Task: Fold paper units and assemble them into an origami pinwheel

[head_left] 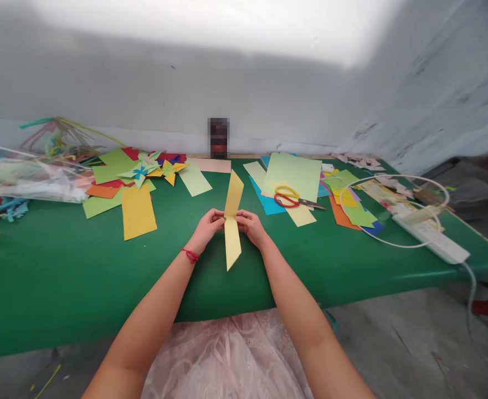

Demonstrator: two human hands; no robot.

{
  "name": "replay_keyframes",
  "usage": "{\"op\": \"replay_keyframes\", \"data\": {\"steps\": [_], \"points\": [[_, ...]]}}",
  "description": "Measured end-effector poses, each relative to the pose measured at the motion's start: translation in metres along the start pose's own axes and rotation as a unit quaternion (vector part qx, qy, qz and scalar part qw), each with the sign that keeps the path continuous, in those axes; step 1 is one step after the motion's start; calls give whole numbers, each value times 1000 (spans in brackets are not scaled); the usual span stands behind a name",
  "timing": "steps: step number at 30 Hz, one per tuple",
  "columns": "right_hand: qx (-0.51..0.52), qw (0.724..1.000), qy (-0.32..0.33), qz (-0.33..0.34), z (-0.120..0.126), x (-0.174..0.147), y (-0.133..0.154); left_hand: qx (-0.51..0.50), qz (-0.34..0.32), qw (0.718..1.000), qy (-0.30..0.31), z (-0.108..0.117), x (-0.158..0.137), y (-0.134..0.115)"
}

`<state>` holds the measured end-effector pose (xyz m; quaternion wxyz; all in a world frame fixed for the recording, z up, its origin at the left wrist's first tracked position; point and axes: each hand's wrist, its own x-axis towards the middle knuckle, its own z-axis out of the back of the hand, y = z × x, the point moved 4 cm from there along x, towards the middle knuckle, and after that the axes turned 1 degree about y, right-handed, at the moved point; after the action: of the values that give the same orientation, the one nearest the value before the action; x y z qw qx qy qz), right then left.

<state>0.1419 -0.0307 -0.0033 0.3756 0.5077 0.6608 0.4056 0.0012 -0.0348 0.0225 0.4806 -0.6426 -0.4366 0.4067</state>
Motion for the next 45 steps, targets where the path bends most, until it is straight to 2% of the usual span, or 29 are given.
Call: {"op": "replay_keyframes", "data": {"steps": [16,23,28,45], "points": [[-7,999,23,-22,-5,-3,2,16,10,1000,-23,2,-1,0],[-9,999,30,-5,-6,-2,4,20,26,999,-8,1,0,4],[-1,999,46,-18,-8,-3,4,18,0,1000,-5,0,0,1],[22,996,82,-23,-9,-5,4,-62,3,997,48,0,-3,0]]}}
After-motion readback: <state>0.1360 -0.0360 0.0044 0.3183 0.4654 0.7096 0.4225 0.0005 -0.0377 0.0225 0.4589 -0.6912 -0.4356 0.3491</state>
